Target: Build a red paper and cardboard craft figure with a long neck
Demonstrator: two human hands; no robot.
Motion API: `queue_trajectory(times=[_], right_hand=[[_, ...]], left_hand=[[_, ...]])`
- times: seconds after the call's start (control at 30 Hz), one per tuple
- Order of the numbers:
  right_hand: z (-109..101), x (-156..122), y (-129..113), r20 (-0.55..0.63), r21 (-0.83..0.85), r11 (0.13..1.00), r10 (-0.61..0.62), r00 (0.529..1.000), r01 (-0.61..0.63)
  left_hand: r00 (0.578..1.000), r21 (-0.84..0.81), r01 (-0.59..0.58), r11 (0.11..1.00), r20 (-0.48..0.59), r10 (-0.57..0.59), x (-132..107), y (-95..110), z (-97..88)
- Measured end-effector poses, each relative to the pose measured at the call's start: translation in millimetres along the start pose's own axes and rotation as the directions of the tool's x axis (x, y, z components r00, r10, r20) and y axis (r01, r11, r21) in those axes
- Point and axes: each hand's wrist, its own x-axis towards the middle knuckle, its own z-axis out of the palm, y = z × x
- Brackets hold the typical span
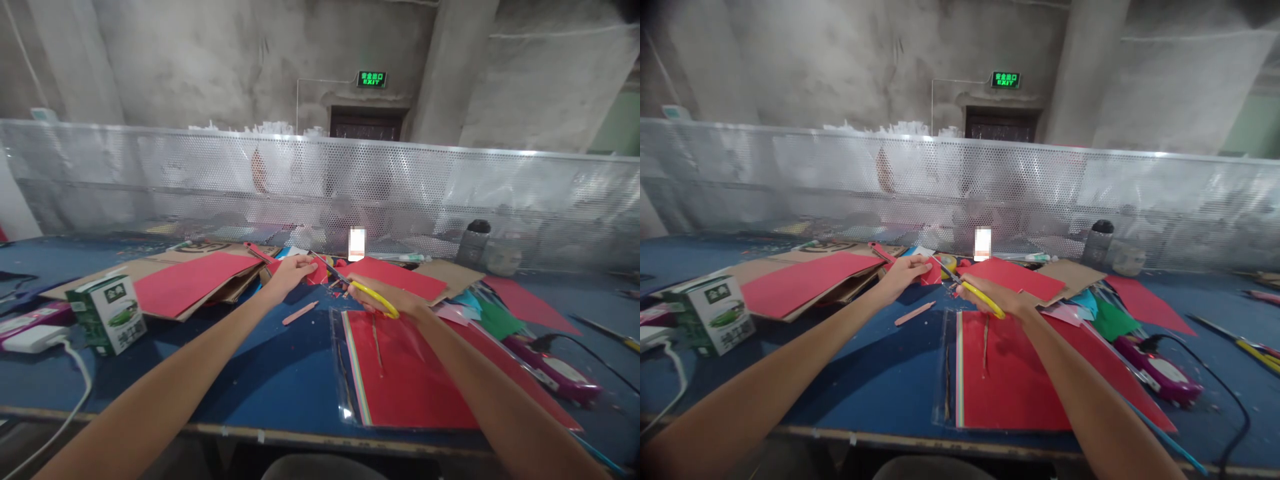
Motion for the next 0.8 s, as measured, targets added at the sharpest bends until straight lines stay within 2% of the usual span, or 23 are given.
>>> queue_trajectory(times=[0.1, 0.3, 0.63, 0.8], right_hand=[[0.1, -1.0, -2.6, 0.031, 0.065, 0.998, 0.016, 0.999, -0.018], [-0.3, -2.2, -6.9, 0.027, 0.087, 0.996, 0.014, 1.000, -0.016], [0.6, -4.2, -15.1, 0.021, 0.029, 0.998, -0.057, 0.998, 0.056], [1.2, -3.3, -17.0, 0.012, 0.005, 0.999, -0.049, 0.999, 0.049]], left_hand=[[1.000, -0.006, 0.002, 1.000, 0.008, -0.002, -0.2, 0.7, -0.2], [1.000, -0.019, 0.001, 1.000, -0.002, -0.001, -0.8, 1.9, 0.5], [1.000, -0.003, -0.003, 1.000, -0.011, 0.003, -0.7, 2.5, 1.0], [1.000, 0.003, -0.005, 1.000, -0.014, 0.006, -0.5, 2.6, 1.2]])
